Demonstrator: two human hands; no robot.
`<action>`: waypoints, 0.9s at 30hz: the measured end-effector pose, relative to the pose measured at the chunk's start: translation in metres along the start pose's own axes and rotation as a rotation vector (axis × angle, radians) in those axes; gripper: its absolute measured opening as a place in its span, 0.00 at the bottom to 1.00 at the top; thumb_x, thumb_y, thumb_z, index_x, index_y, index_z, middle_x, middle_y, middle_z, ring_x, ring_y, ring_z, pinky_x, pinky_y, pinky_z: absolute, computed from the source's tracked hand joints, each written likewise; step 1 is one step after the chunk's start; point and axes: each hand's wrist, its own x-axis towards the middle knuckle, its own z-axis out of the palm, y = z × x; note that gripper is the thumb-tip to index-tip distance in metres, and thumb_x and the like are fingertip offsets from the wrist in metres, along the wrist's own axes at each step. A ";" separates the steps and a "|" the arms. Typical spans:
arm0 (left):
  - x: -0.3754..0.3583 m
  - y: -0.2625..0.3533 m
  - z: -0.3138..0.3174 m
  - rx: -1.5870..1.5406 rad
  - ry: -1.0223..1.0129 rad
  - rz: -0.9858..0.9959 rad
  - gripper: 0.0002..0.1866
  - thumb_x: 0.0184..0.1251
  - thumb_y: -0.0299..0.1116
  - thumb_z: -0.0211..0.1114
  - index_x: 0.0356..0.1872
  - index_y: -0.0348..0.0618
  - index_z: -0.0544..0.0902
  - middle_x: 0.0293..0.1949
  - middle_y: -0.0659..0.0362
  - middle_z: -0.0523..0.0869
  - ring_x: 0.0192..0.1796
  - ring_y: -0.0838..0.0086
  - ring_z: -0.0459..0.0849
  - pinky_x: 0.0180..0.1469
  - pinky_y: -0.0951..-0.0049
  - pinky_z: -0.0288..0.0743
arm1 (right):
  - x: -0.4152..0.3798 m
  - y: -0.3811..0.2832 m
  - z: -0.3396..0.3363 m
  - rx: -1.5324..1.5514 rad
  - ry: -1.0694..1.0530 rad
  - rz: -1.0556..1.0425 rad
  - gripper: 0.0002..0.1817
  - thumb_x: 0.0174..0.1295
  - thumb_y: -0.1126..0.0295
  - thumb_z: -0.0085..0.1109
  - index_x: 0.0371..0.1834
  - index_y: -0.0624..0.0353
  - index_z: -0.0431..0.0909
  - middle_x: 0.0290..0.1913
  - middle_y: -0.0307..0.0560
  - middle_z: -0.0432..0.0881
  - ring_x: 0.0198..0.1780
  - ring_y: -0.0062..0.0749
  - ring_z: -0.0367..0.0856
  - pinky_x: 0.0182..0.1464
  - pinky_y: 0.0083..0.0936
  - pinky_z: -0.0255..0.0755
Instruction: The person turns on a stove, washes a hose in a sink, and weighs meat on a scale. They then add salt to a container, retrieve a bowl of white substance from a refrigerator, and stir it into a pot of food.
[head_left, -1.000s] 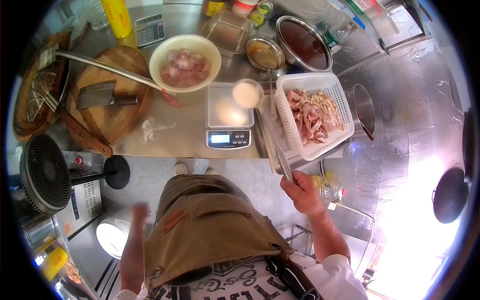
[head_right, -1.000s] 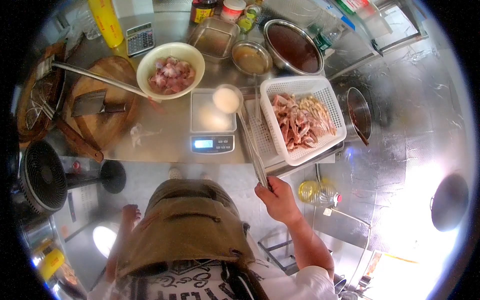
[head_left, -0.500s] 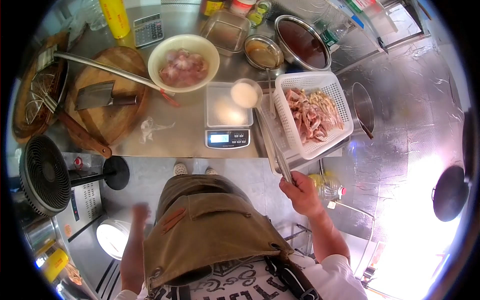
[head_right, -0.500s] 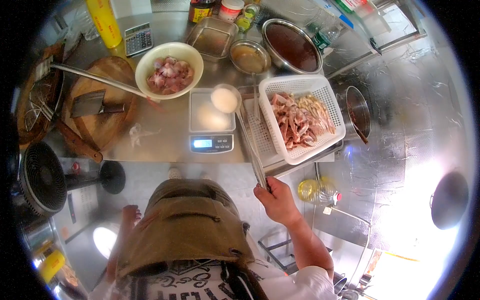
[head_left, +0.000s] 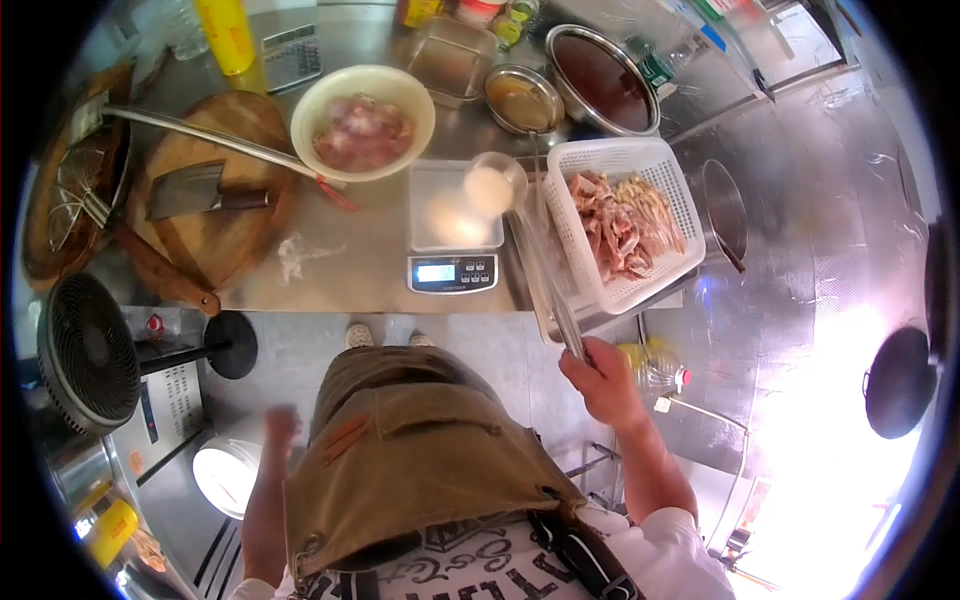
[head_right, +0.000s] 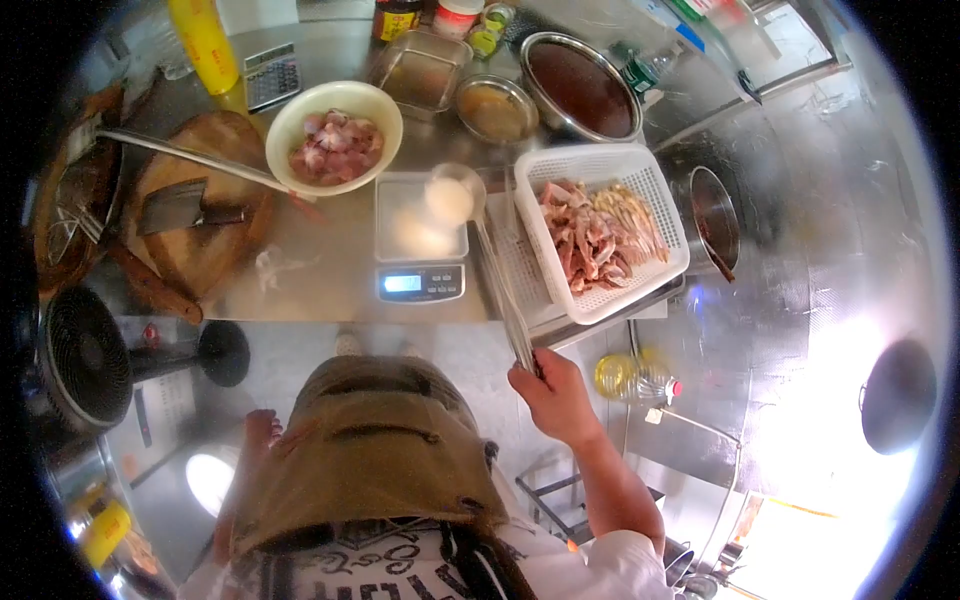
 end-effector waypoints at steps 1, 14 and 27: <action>0.000 0.001 0.000 -0.006 -0.046 0.004 0.05 0.64 0.32 0.54 0.27 0.52 0.73 0.22 0.65 0.73 0.21 0.79 0.73 0.19 0.79 0.65 | -0.002 0.002 -0.001 0.018 -0.003 0.016 0.11 0.58 0.70 0.56 0.25 0.66 0.69 0.19 0.38 0.64 0.25 0.19 0.60 0.26 0.23 0.60; 0.020 0.003 0.005 0.126 0.132 -0.085 0.05 0.67 0.34 0.52 0.31 0.51 0.74 0.24 0.62 0.75 0.23 0.75 0.75 0.20 0.78 0.68 | 0.001 -0.005 -0.006 0.104 -0.001 0.036 0.10 0.59 0.70 0.55 0.24 0.63 0.70 0.18 0.31 0.64 0.22 0.13 0.59 0.23 0.18 0.55; 0.047 -0.011 -0.027 0.233 -0.128 -0.021 0.05 0.66 0.34 0.49 0.30 0.52 0.73 0.24 0.64 0.73 0.22 0.76 0.73 0.21 0.75 0.69 | 0.000 -0.006 -0.007 -0.004 -0.007 0.076 0.12 0.58 0.67 0.57 0.25 0.65 0.71 0.19 0.39 0.66 0.25 0.19 0.62 0.26 0.24 0.61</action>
